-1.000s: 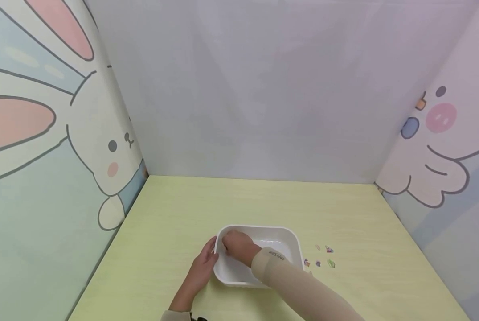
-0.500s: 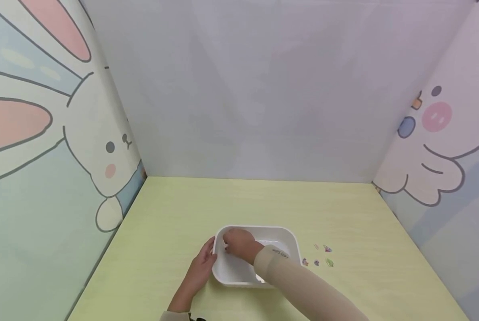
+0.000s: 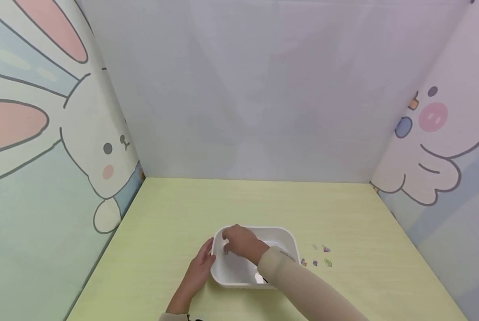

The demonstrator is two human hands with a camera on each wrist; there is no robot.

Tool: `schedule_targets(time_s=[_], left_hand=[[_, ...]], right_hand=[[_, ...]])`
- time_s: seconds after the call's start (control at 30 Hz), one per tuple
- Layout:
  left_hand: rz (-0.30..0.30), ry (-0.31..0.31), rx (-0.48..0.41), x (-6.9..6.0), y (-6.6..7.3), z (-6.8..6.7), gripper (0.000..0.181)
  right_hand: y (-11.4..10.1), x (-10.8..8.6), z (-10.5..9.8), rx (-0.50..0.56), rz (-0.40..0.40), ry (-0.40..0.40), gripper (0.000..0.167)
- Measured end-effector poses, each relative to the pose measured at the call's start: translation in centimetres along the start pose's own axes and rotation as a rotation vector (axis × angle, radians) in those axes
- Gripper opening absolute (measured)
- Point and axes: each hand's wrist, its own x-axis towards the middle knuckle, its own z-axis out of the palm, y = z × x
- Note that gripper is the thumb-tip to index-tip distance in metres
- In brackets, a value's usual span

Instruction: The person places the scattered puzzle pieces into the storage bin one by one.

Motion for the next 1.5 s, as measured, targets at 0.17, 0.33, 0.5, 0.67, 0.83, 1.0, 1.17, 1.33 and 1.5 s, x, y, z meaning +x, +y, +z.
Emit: schedule_targets(time_s=[0.17, 0.33, 0.5, 0.67, 0.83, 1.0, 1.17, 1.33, 1.5], left_hand=[[-0.015, 0.002, 0.004, 0.0, -0.1, 0.2, 0.053], [-0.014, 0.014, 0.013, 0.1, -0.1, 0.2, 0.053], [-0.007, 0.025, 0.02, 0.1, 0.0, 0.2, 0.052], [-0.008, 0.031, 0.023, 0.1, 0.3, 0.2, 0.052], [-0.011, 0.035, 0.023, 0.1, 0.5, 0.2, 0.051], [-0.027, 0.034, 0.015, 0.1, 0.4, 0.3, 0.051], [-0.019, 0.047, 0.022, 0.1, 0.2, 0.4, 0.051], [-0.02, 0.051, 0.029, 0.1, 0.1, 0.4, 0.051], [-0.021, 0.049, 0.029, 0.1, 0.2, 0.4, 0.051]], right_hand=[[0.5, -1.1, -1.7, 0.077, -0.017, 0.035, 0.021], [1.6, -2.7, -3.5, 0.202, -0.001, 0.088, 0.022], [3.1, -4.2, -5.1, 0.266, 0.017, 0.158, 0.025], [4.7, -5.8, -6.2, 0.277, 0.078, 0.235, 0.025], [6.0, -6.8, -7.0, 0.283, 0.124, 0.297, 0.024], [7.0, -7.4, -7.2, 0.283, 0.147, 0.323, 0.024], [8.0, -8.0, -7.3, 0.279, 0.169, 0.331, 0.024], [9.3, -8.7, -7.8, 0.277, 0.195, 0.341, 0.026], [11.0, -9.8, -8.2, 0.276, 0.235, 0.353, 0.027]])
